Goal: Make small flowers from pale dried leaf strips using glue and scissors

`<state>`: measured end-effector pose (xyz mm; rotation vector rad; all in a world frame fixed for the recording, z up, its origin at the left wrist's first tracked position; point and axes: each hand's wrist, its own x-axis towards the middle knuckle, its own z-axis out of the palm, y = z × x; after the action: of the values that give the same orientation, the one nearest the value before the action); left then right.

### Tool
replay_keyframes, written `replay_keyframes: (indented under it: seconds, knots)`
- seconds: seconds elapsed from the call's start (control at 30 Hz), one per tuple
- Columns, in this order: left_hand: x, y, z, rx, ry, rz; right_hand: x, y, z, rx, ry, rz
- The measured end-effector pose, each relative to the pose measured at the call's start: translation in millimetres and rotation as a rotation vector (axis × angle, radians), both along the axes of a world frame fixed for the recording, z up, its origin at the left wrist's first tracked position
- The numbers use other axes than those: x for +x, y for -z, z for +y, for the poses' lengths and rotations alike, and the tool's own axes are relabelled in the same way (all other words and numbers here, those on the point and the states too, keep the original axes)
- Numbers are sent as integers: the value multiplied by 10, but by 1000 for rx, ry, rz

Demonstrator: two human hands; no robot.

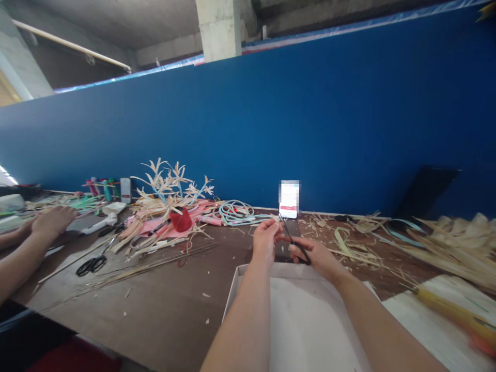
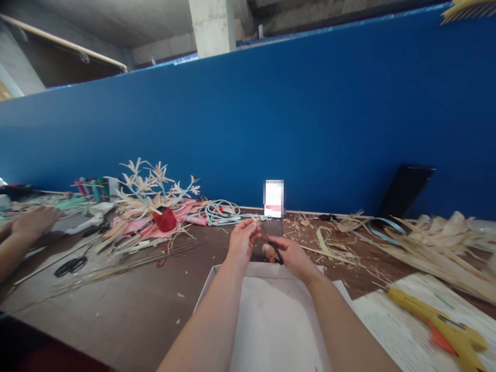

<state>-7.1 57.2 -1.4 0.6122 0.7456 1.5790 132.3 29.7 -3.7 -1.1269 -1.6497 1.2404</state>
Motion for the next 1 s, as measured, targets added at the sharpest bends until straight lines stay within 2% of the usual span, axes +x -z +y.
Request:
replay_keyframes:
  seconds: [0.2, 0.77, 0.87, 1.0]
  knots:
    - [-14, 9, -13, 0, 26, 51, 2, -2, 12, -8, 0, 13]
    - [-28, 22, 7, -53, -9, 202, 23, 83, 55, -31, -1, 47]
    - [-33, 31, 11, -46, -10, 211, 24, 72, 52, -48, 71, 141]
    - [-37, 7, -27, 12, -2, 290, 49, 78, 81, -60, 282, 396]
